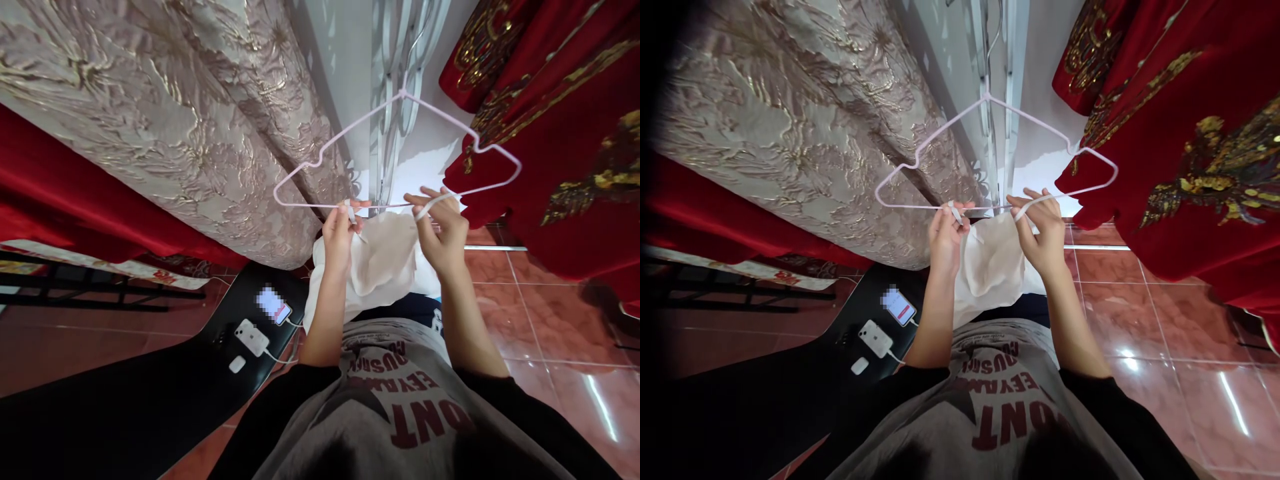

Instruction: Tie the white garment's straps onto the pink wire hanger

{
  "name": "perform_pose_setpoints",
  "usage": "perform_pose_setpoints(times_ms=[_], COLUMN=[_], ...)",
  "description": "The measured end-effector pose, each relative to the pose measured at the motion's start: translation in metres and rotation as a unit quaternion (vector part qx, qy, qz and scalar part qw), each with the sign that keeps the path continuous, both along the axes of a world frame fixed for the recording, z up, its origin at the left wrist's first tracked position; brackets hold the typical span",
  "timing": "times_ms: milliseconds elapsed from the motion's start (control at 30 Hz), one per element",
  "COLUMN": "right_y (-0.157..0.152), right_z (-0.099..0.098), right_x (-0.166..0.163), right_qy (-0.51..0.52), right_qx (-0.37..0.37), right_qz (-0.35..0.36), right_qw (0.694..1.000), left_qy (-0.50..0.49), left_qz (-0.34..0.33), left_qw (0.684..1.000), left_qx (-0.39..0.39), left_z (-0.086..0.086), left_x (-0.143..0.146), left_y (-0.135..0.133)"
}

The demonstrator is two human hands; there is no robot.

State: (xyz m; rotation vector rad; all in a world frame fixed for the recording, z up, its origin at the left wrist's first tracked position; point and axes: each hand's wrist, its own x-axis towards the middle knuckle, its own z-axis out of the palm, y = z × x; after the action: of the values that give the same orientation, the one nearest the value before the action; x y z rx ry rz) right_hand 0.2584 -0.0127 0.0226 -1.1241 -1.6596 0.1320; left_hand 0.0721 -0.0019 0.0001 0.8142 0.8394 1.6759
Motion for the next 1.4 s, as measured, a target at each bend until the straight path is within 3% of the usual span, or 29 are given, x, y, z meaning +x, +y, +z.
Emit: perform_pose_setpoints(times_ms=[100, 167, 267, 333, 467, 600, 700, 867, 1000, 1167, 1267, 1333, 1400], right_y=[0.008, 0.011, 0.011, 0.011, 0.012, 0.005, -0.001, 0.0, 0.003, 0.001, -0.002, -0.002, -0.002], right_z=[0.006, 0.006, 0.005, 0.005, 0.007, 0.011, 0.013, 0.012, 0.011, 0.01, 0.009, 0.008, 0.007], right_x=[0.005, 0.011, 0.018, 0.021, 0.019, 0.016, 0.017, 0.02, 0.019, 0.012, 0.013, 0.016, 0.019], right_qy=[-0.008, 0.0, 0.006, 0.008, 0.007, -0.001, -0.006, -0.014, -0.018, -0.004, -0.004, -0.016, -0.027], right_qx=[-0.036, -0.028, -0.018, -0.025, -0.049, -0.066, -0.074, -0.082, -0.088, -0.077, -0.075, -0.075, -0.07], right_qz=[0.018, 0.007, -0.005, 0.003, 0.032, 0.049, 0.065, 0.067, 0.068, 0.049, 0.046, 0.054, 0.057], right_qw=[0.999, 1.0, 1.0, 1.0, 0.998, 0.997, 0.995, 0.994, 0.994, 0.996, 0.996, 0.996, 0.996], left_qy=[0.028, 0.04, 0.088, 0.147, 0.296, 0.428, 0.482, 0.519, 0.473, 0.467, 0.431, 0.421, 0.411], left_qz=[0.055, 0.138, 0.275, 0.308, 0.201, 0.145, 0.125, 0.04, 0.042, 0.021, -0.016, -0.017, 0.013], left_qw=[0.998, 0.99, 0.956, 0.937, 0.925, 0.873, 0.844, 0.842, 0.873, 0.87, 0.893, 0.901, 0.907], left_qx=[-0.003, 0.011, 0.05, 0.074, 0.129, 0.182, 0.197, 0.141, 0.112, 0.155, 0.129, 0.103, 0.095], left_z=[-0.007, -0.012, -0.015, -0.009, 0.028, 0.074, 0.093, 0.087, 0.079, 0.097, 0.104, 0.097, 0.079], left_x=[-0.013, -0.032, -0.072, -0.099, -0.129, -0.12, -0.107, -0.107, -0.111, -0.097, -0.1, -0.111, -0.122], left_y=[-0.001, -0.001, 0.001, 0.004, 0.016, 0.038, 0.053, 0.058, 0.051, 0.049, 0.055, 0.06, 0.061])
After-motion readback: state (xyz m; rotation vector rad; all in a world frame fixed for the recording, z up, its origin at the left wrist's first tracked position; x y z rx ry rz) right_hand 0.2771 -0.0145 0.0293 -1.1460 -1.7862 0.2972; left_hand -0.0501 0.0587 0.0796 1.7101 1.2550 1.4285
